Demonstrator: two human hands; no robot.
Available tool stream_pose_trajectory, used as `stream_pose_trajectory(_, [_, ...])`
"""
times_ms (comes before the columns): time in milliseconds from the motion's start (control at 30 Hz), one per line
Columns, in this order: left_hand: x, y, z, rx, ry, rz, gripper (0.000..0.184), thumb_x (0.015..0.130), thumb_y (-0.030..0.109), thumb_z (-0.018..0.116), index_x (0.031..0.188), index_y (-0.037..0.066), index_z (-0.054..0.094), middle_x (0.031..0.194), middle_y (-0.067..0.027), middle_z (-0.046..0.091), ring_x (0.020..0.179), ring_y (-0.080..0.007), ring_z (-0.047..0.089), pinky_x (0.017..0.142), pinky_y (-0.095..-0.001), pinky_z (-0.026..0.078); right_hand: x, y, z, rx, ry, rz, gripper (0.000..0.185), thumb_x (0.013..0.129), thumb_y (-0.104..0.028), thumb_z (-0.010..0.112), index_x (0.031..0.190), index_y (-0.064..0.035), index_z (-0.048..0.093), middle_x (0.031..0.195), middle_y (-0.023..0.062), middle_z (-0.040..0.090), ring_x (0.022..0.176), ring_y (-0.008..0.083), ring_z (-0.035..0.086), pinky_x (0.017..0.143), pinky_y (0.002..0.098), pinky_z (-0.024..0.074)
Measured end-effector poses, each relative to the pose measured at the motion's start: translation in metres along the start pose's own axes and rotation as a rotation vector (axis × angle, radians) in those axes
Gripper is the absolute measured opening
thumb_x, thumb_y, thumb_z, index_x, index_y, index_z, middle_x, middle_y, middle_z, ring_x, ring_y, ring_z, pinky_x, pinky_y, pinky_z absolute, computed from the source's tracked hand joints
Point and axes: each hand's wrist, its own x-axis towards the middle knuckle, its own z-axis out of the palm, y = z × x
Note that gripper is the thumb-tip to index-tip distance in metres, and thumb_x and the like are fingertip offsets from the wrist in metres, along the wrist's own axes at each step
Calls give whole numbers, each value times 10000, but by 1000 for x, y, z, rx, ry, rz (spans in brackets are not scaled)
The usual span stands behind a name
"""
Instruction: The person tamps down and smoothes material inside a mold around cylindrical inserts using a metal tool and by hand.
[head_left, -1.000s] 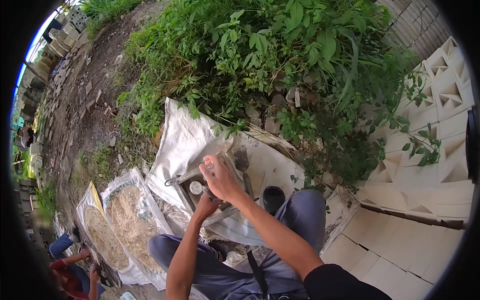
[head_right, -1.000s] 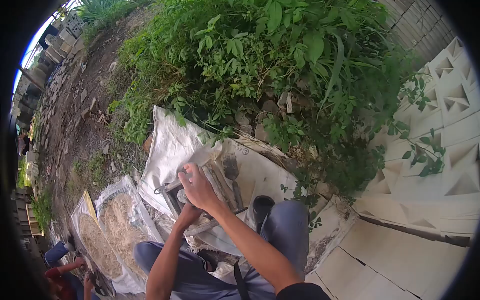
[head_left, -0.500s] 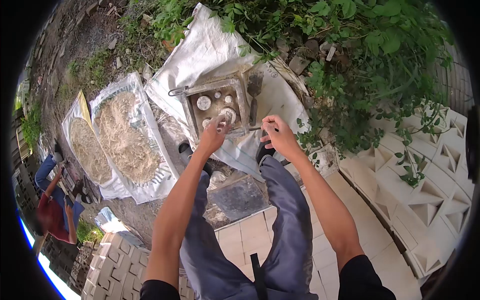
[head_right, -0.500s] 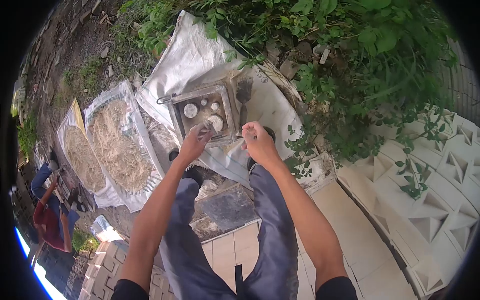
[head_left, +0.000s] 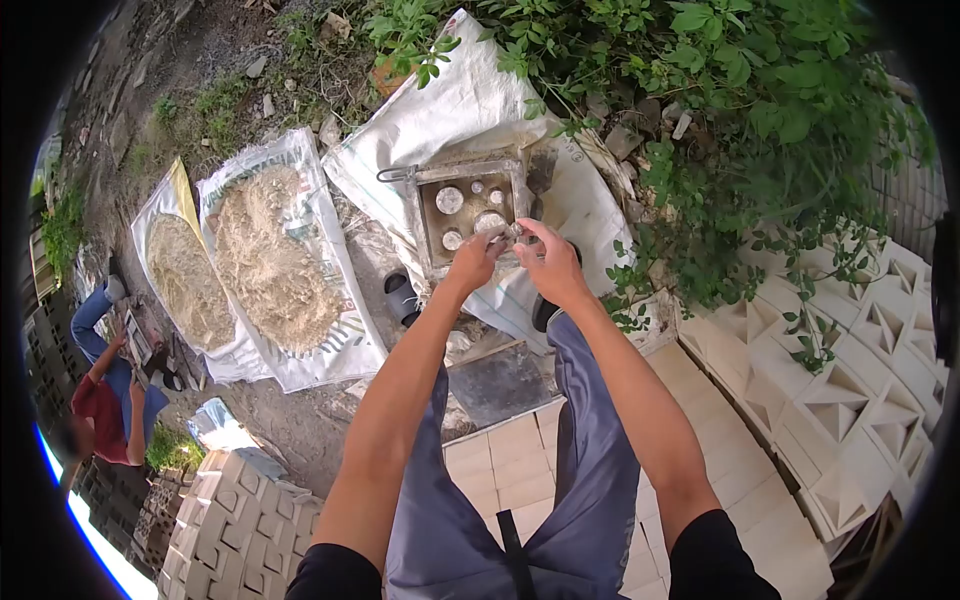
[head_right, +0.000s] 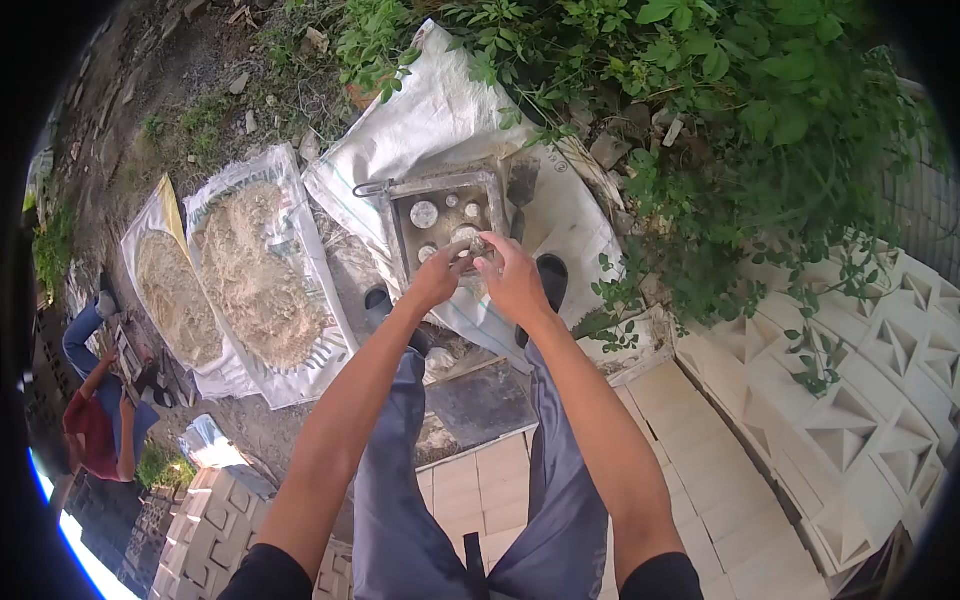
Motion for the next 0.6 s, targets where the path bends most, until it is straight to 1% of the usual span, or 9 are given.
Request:
stream_pose_trajectory(167, [-4, 3, -2, 29, 3, -5, 435, 925, 272, 599, 1292, 43, 552, 1195, -236, 616, 1098, -374, 603, 921, -409, 469, 3, 7, 4, 28, 83, -61, 385, 867, -168, 674, 1214, -28, 583, 1091, 157, 619, 869, 260, 635, 770, 349, 513])
stream_pose_trajectory(233, [1, -5, 4, -6, 155, 199, 350, 889, 183, 635, 1206, 38, 600, 1122, -228, 642, 1040, -399, 607, 891, -443, 478, 14, 8, 5, 106, 112, -113, 326, 863, -139, 678, 1159, -20, 610, 1057, 140, 620, 855, 241, 636, 733, 311, 519])
stream_pose_trajectory(300, [-2, -12, 12, -1, 186, 220, 346, 882, 162, 642, 1201, 36, 601, 1121, -226, 642, 1040, -398, 608, 886, -437, 483, 16, 10, 4, 116, 137, -147, 299, 848, -89, 684, 1130, -12, 620, 1021, 133, 618, 852, 222, 637, 705, 290, 519])
stream_pose_trajectory(400, [2, -10, 20, -59, 225, 212, 340, 874, 141, 649, 1194, 35, 601, 1122, -221, 643, 1041, -396, 609, 876, -430, 490, 15, 20, 0, 129, 57, -209, 347, 815, 7, 673, 1154, -19, 606, 1057, 129, 616, 844, 224, 634, 709, 314, 518])
stream_pose_trajectory(433, [-2, -15, 25, -107, 227, 167, 338, 873, 141, 649, 1191, 36, 601, 1124, -218, 643, 1043, -395, 608, 871, -429, 492, 11, 18, -2, 131, 59, -206, 347, 815, 7, 673, 1154, -19, 606, 1057, 129, 616, 844, 224, 634, 709, 314, 518])
stream_pose_trajectory(500, [5, -15, 22, -48, 290, 222, 330, 880, 162, 642, 1180, 31, 601, 1111, -219, 644, 1027, -400, 610, 856, -440, 494, 17, 8, -14, 49, -50, -171, 369, 824, 16, 654, 1185, -25, 589, 1086, 125, 616, 832, 219, 634, 710, 313, 518])
stream_pose_trajectory(533, [7, -3, 14, -1, 192, 224, 332, 882, 179, 641, 1176, 32, 599, 1100, -216, 645, 1017, -400, 611, 849, -447, 493, 21, 8, -19, 47, -113, -141, 367, 835, 24, 630, 1193, -37, 581, 1102, 134, 614, 880, 260, 633, 763, 347, 515])
stream_pose_trajectory(567, [10, 1, 7, 47, 93, 221, 334, 883, 196, 641, 1172, 33, 598, 1089, -214, 647, 1008, -401, 612, 842, -454, 492, 24, 5, -23, 52, -110, -155, 367, 835, 24, 630, 1193, -37, 581, 1102, 134, 614, 880, 260, 633, 763, 347, 515])
stream_pose_trajectory(600, [19, 0, 2, 89, 12, 242, 359, 866, 257, 662, 1140, 34, 598, 1068, -209, 650, 980, -400, 613, 821, -465, 491, 32, 2, -28, -59, -198, -172, 353, 836, 24, 621, 1181, -42, 586, 1105, 140, 612, 916, 288, 624, 798, 370, 505])
